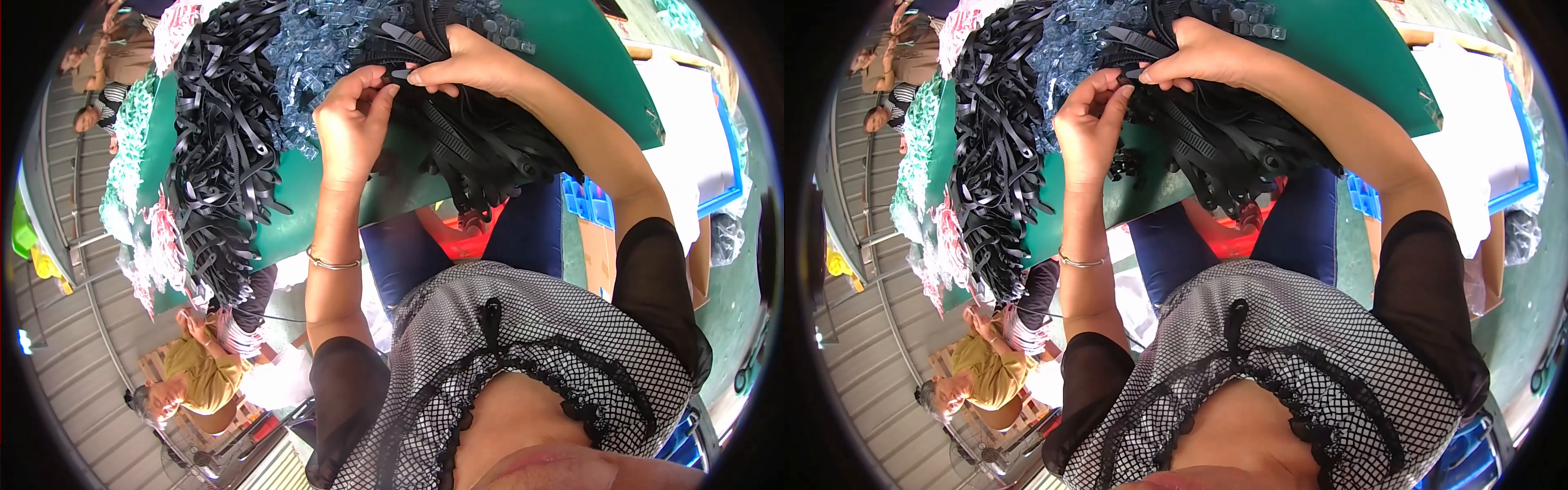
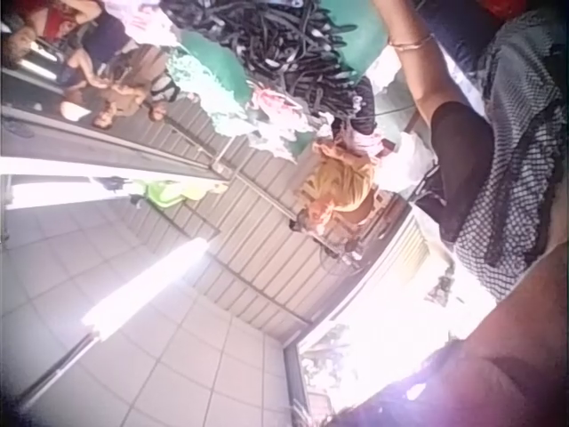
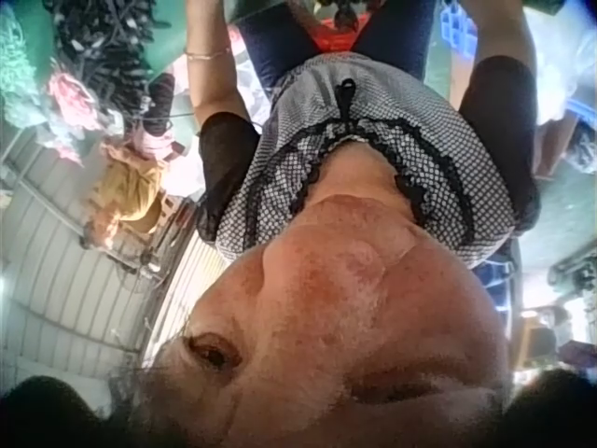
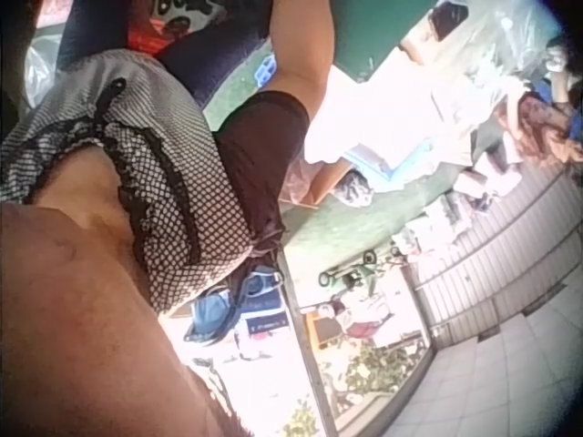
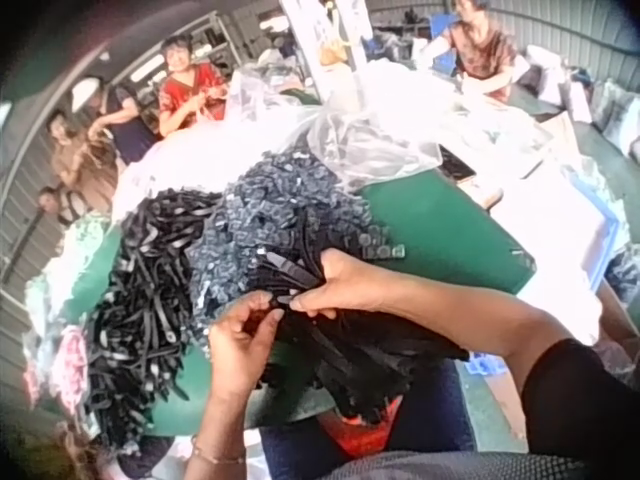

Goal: Sorting and organizing small black plastic components in a factory setting.

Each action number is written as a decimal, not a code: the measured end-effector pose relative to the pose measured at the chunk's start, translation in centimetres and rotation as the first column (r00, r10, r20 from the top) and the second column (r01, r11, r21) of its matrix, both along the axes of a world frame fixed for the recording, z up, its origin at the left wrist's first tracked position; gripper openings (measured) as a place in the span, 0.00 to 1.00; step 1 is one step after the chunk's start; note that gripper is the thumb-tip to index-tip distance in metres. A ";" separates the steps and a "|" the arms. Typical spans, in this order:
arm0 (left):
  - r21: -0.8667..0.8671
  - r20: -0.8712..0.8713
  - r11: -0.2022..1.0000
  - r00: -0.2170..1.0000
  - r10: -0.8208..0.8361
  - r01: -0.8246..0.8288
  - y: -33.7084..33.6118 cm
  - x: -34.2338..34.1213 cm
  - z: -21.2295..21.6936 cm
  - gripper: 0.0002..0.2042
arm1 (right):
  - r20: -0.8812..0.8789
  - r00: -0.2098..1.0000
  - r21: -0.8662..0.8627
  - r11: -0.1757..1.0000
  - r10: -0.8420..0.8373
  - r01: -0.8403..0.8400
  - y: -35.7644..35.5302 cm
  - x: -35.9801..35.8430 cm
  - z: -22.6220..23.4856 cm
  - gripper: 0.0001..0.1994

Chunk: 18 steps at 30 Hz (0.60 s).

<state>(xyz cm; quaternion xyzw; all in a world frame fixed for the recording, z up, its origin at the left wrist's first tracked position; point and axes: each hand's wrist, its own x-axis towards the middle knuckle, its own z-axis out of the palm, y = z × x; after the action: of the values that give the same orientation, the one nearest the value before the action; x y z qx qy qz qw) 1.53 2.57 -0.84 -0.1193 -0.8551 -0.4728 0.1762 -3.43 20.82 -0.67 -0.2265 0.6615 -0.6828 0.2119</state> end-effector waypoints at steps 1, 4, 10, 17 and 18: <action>-0.045 -0.044 0.999 0.999 0.002 -0.004 0.1 0.1 0.2 0.10 | -0.008 1.000 0.020 1.000 -0.011 0.011 0.0 0.0 0.0 0.10; -0.142 -0.118 0.990 0.993 -0.003 -0.013 0.4 0.2 0.8 0.10 | -0.020 0.999 0.053 0.998 -0.029 0.030 0.0 -0.3 -0.5 0.11; -0.277 -0.175 0.961 0.984 -0.024 -0.025 0.5 0.0 1.2 0.10 | -0.018 1.000 0.048 0.999 -0.018 0.019 0.0 -0.5 -0.5 0.11; -0.386 -0.263 0.921 0.963 -0.063 -0.045 0.6 -0.2 1.0 0.09 | -0.017 0.999 0.042 0.998 -0.036 0.037 0.2 0.0 -0.1 0.10; -0.385 -0.263 0.922 0.963 -0.063 -0.045 0.7 -0.2 1.0 0.09 | -0.017 0.999 0.043 0.998 -0.036 0.037 0.3 0.0 -0.2 0.10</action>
<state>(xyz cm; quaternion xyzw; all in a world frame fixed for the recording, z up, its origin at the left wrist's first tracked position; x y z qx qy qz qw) 1.30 3.25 0.16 -0.2191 -0.8990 -0.2743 0.2618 -3.46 21.09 -0.83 -0.2154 0.6819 -0.6702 0.1987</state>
